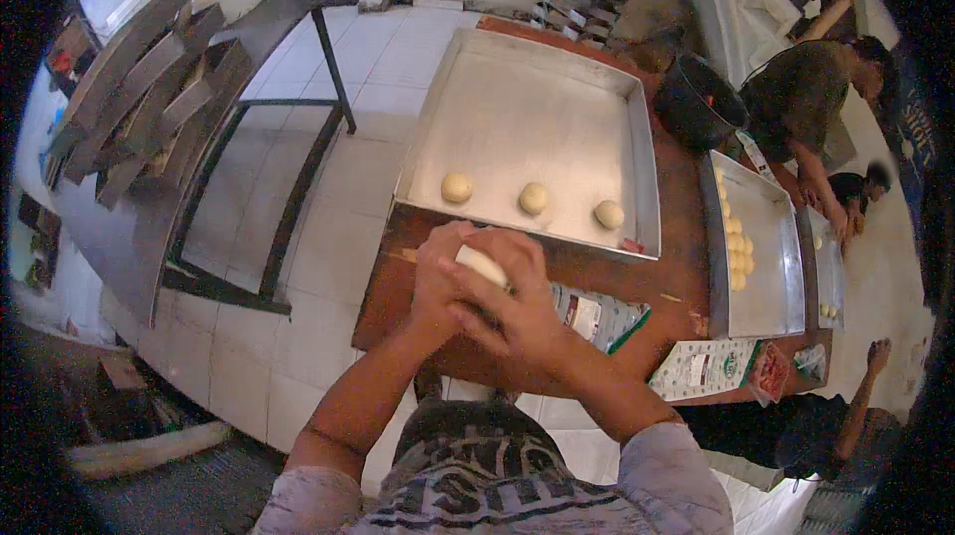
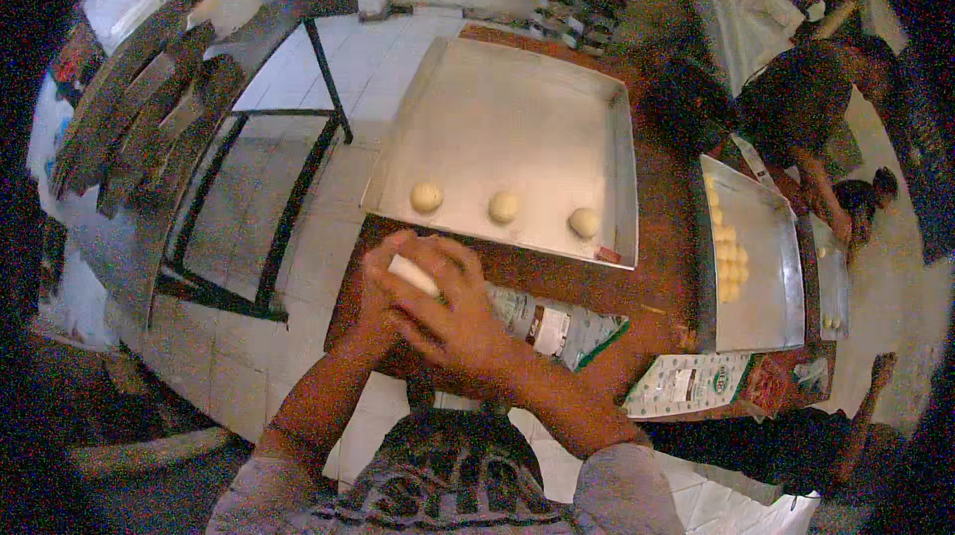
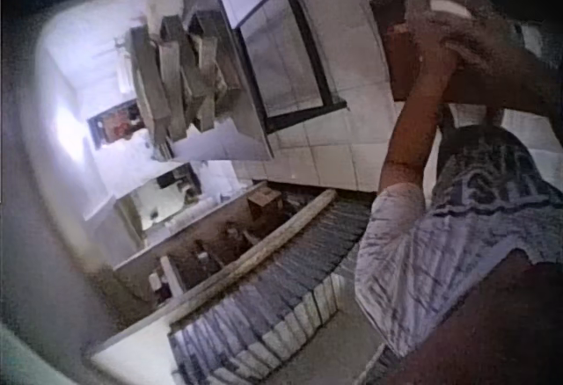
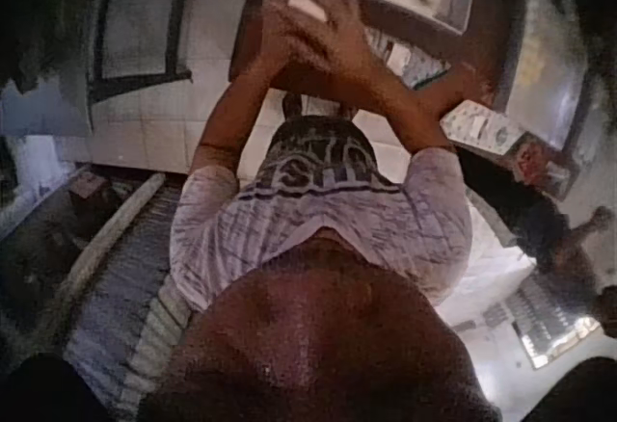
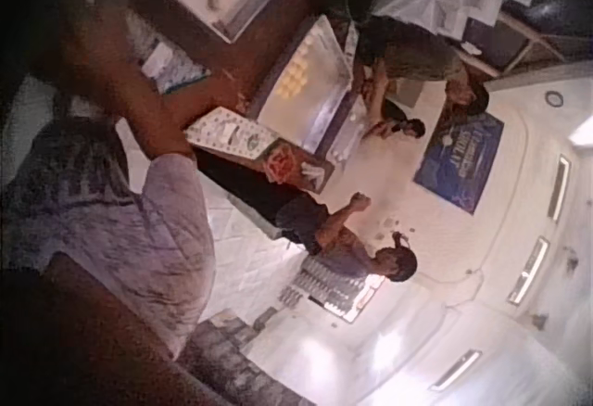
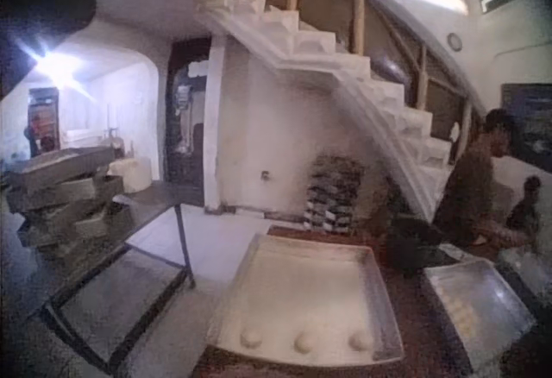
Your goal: The person brushes oil or butter onto a baking tray using a brush, then shapes dough portions into balls and places them onto the tray.
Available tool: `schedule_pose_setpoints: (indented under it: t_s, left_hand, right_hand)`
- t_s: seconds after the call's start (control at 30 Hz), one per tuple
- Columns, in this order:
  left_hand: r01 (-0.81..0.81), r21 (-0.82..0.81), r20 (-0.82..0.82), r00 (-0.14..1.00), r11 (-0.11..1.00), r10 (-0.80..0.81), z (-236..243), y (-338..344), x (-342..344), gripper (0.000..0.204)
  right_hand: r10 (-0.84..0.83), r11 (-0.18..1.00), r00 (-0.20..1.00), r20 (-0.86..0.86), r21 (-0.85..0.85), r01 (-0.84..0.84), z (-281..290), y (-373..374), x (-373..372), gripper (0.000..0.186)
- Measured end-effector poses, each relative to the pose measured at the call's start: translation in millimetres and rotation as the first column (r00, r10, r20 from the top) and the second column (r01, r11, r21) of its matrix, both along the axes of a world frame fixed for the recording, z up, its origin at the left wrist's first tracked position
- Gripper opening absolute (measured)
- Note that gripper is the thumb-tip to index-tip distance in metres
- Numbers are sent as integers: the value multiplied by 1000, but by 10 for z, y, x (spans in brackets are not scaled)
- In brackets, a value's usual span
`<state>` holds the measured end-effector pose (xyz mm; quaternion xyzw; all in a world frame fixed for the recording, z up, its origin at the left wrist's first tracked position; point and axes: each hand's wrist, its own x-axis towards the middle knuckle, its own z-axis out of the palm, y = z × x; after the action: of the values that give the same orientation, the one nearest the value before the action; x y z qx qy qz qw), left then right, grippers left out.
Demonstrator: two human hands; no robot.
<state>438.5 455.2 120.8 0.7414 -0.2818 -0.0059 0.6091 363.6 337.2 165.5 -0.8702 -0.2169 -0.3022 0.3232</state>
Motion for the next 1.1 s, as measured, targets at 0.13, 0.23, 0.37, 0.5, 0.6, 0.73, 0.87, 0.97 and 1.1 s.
schedule_pose_setpoints:
  t_s: [0.13,0.23,0.37,0.5,0.6,0.73,0.87,0.97,1.1]
  left_hand:
    - [110,-25,-133,985,994,-113,411,30,387,77]
    - [-282,101,235,939,954,252,349,315,690,74]
    - [-262,270,281,942,926,185,171,431,809,49]
    - [-216,343,347,934,914,91,31,276,1034,36]
    - [-188,436,307,950,880,51,-62,176,1350,36]
    - [-228,692,438,887,685,-148,-426,-451,1911,50]
    - [-78,948,171,942,309,-289,-215,-1100,1869,71]
    - [-113,940,228,911,323,-343,-750,-1054,2259,77]
    - [-259,871,400,867,418,-296,-644,-1535,2060,58]
  right_hand:
    - [-17,941,997,-72,335,40,20,-179,655,40]
    - [-195,773,981,-12,613,162,77,-226,1323,42]
    - [-595,803,800,-77,-84,590,-599,-625,2165,52]
    - [-576,817,805,-139,-79,571,-1047,-863,2311,41]
    - [-411,873,905,-107,240,424,-377,-688,1297,38]
    - [-443,890,884,-152,47,454,-370,-837,-176,33]
    - [-545,838,795,-267,-180,515,-701,-1048,-1288,38]
    - [-571,820,744,-346,-211,532,-950,-1114,-1615,42]
    - [-533,844,784,-317,-132,520,-1119,-1181,-1763,49]
